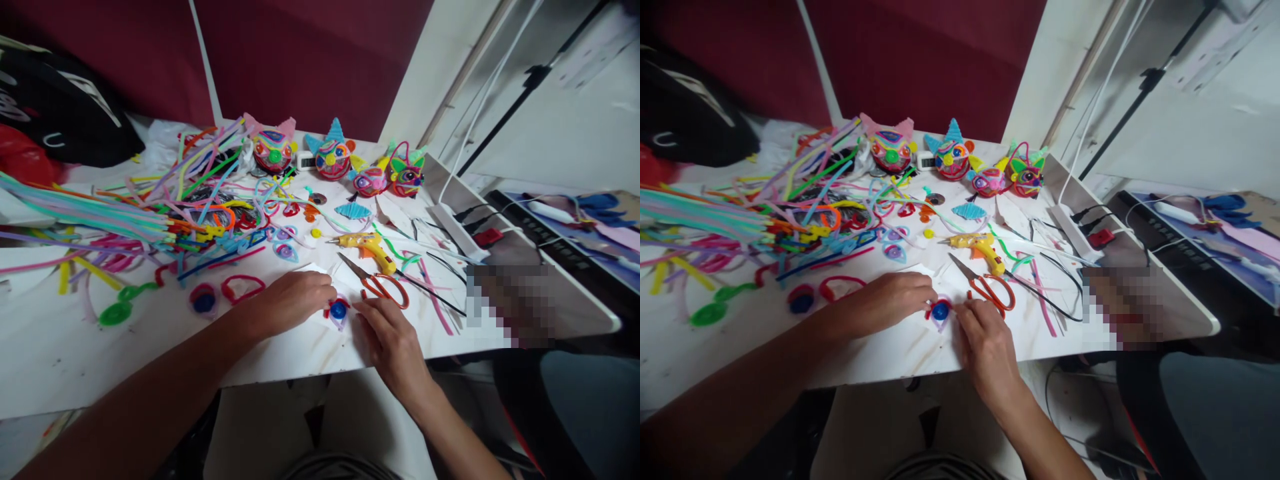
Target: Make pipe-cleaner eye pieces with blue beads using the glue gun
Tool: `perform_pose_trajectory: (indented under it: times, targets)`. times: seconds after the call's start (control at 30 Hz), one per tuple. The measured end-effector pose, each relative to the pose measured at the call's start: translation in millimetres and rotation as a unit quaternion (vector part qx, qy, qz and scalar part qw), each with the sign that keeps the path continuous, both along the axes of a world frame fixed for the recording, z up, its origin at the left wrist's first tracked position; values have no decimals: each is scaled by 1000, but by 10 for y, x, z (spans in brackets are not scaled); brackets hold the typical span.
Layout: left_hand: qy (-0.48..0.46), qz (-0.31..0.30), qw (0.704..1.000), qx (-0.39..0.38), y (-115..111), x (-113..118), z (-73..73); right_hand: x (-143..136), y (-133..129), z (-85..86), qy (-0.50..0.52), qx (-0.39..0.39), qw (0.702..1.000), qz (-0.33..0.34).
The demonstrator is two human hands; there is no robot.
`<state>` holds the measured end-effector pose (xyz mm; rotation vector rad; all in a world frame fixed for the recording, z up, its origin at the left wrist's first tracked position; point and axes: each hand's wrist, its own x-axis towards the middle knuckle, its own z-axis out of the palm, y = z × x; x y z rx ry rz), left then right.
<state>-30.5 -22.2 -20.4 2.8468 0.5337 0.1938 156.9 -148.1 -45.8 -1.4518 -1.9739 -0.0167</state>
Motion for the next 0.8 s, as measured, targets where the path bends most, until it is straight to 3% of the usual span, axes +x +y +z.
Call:
perform_pose_trajectory:
  times: [0.33,0.53,0.8]
  targets:
    - [-4,-1,999,-39,12,4,41,112,294,175,-153,-73,984,46]
    - [-9,-4,998,-55,-1,11,65,132,349,176,-168,-110,978,63]
    - [17,-6,999,-31,6,20,55,195,385,165,-151,-86,979,103]
